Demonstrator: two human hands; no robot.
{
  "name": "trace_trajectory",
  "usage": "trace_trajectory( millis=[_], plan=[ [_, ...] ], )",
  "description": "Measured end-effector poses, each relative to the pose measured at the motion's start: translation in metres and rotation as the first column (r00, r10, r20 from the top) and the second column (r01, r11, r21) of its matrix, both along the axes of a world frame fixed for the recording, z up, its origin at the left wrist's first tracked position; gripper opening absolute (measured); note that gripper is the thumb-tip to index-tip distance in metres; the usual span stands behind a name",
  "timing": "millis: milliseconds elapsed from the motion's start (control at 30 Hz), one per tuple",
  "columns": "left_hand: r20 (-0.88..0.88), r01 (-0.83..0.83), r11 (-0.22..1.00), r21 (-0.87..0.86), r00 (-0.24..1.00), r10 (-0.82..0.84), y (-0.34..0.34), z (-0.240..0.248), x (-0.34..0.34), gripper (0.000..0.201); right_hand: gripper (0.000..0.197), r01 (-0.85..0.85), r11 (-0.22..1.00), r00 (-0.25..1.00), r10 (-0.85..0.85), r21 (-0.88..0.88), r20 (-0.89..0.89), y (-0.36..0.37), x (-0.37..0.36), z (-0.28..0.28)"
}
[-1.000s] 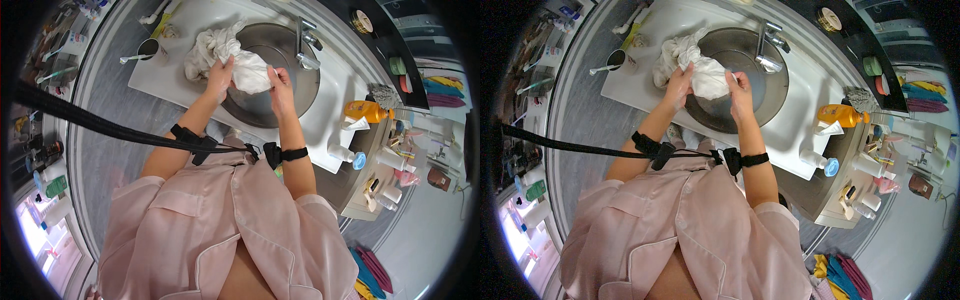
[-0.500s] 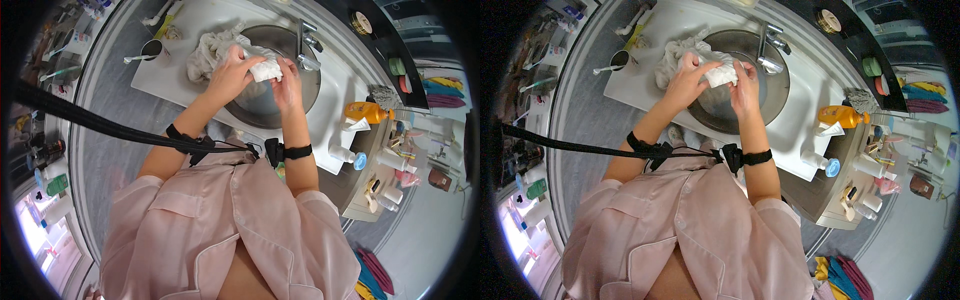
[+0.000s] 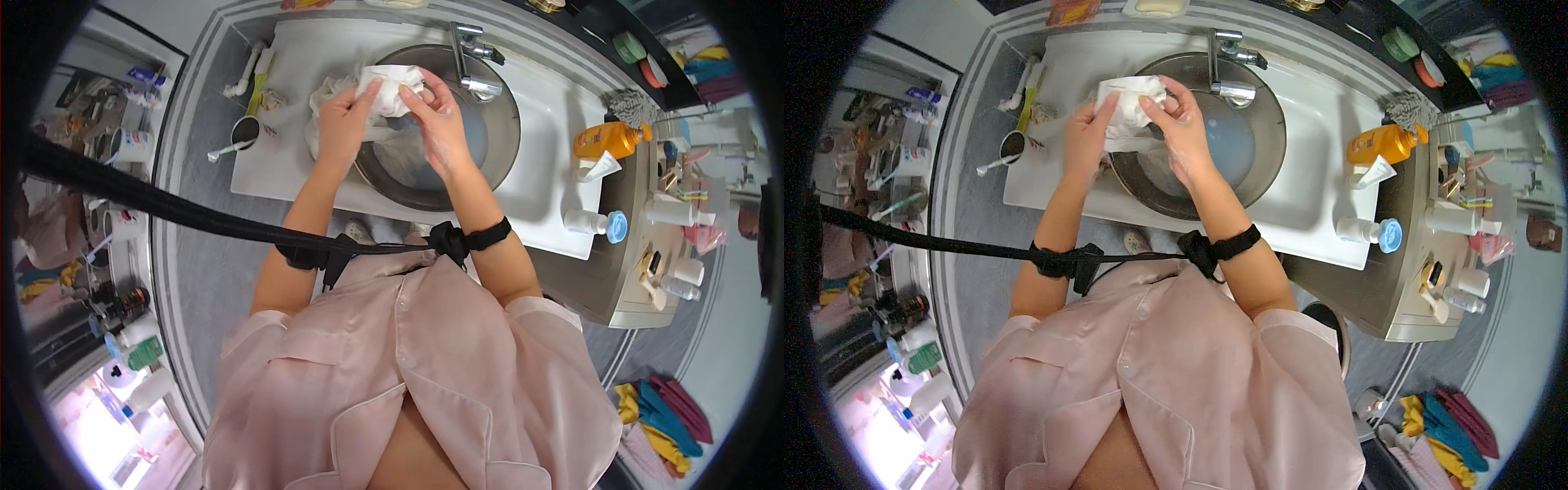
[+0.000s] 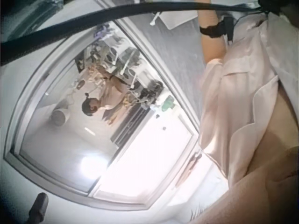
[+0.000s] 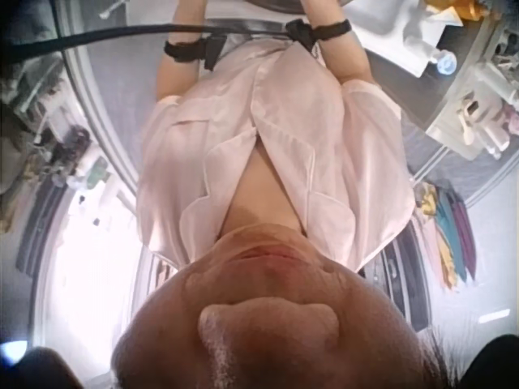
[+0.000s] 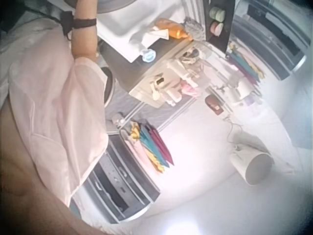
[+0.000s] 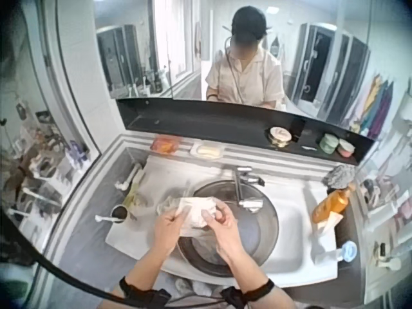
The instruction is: Washing a white piece of clothing by hand in a sink with soap.
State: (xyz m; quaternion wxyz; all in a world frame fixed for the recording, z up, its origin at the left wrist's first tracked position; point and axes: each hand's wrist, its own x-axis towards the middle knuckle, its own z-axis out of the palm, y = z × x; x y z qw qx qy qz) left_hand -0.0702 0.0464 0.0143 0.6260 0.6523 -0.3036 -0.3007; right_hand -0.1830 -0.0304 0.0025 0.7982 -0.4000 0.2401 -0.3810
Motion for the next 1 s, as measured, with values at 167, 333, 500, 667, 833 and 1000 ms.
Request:
trace_trajectory(
  millis=[167,333,500,667,833,1000],
  plan=[
    [-0.177,-0.068,0.991,-0.111,0.983,0.048,0.0,0.048,0.022,0.03,0.034,-0.031,0.998,0.996,0.026,0.048,0.086,-0.007,-0.014,0.034],
    [-0.263,-0.026,0.92,-0.392,0.961,-0.084,-0.001,0.103,0.022,0.028,0.027,-0.035,0.999,0.972,0.038,-0.017,0.233,-0.011,-0.023,0.075],
    [-0.496,-0.108,0.933,-0.342,0.865,-0.081,-0.002,0.11,0.017,0.029,0.023,0.016,0.997,0.989,-0.005,-0.072,0.151,-0.007,-0.03,0.084],
    [-0.609,-0.071,0.965,-0.252,0.787,-0.101,-0.001,0.096,0.006,0.03,0.026,-0.024,0.999,0.987,0.017,0.042,0.16,-0.003,-0.041,0.069],
    [-0.66,-0.063,0.964,-0.26,0.74,-0.129,-0.007,0.082,-0.004,0.029,0.032,-0.034,0.996,0.999,0.034,-0.083,-0.007,0.013,-0.034,0.055],
    [-0.662,-0.055,0.969,-0.241,0.739,-0.123,-0.018,0.055,-0.005,0.028,0.026,0.248,0.965,0.968,-0.249,-0.08,0.0,0.02,-0.011,0.034]
  ],
)
